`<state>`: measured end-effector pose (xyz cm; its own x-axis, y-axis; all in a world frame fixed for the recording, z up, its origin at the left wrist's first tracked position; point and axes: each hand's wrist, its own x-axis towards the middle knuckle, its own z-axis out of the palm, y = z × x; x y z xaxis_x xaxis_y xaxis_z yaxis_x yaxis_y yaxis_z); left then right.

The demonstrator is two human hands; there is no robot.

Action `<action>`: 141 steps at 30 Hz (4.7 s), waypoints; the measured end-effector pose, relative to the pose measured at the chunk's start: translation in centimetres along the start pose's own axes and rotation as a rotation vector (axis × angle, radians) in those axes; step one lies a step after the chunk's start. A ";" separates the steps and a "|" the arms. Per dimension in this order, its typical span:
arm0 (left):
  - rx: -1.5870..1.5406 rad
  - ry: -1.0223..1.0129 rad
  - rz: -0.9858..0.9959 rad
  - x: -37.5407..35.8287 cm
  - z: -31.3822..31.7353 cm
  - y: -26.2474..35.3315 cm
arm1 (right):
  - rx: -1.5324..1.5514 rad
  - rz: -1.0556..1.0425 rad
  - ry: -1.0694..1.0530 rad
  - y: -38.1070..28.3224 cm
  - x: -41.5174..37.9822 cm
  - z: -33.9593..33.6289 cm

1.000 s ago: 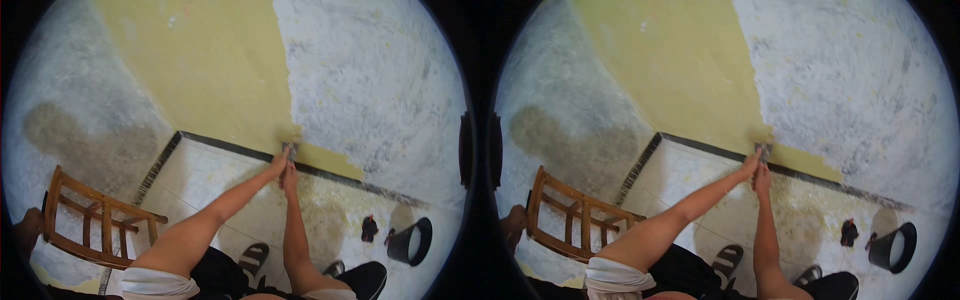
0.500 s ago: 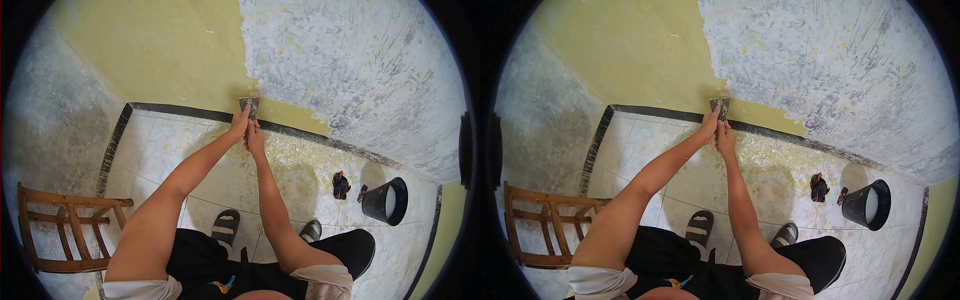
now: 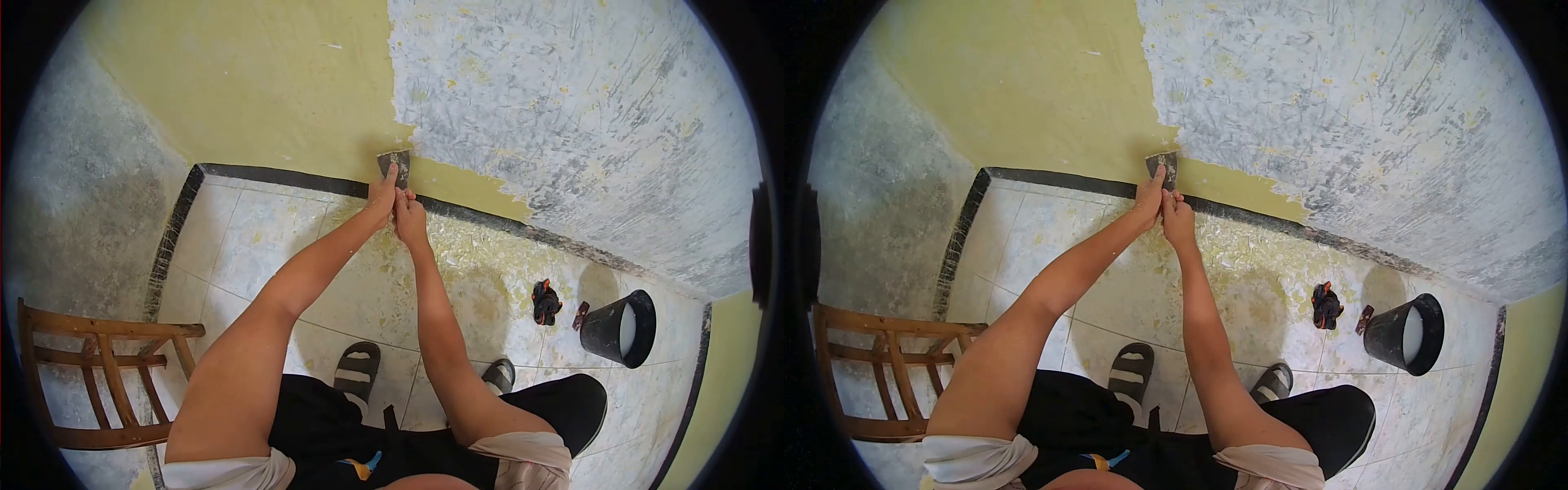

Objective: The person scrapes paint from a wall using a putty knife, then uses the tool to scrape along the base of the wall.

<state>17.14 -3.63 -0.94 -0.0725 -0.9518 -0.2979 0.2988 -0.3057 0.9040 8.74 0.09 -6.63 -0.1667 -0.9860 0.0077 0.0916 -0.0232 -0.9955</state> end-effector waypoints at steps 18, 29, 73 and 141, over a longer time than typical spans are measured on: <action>0.069 0.045 0.032 1.8 -1.1 -0.1 | -0.219 -0.095 -0.028 0.0 1.5 -0.2; 0.183 0.113 0.132 1.2 -0.8 0.6 | 0.201 0.131 -0.145 -1.2 0.7 0.6; 0.244 0.179 0.153 -1.0 0.6 4.5 | 0.306 0.138 -0.167 -5.1 -0.1 1.4; 0.291 0.239 0.196 -0.5 -0.9 6.8 | 0.433 0.132 -0.192 -5.2 0.3 5.1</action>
<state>20.06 -5.22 5.09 0.1922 -0.9708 -0.1437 0.0011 -0.1462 0.9893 13.19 -0.94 -0.93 0.0543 -0.9968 -0.0584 0.5064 0.0779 -0.8588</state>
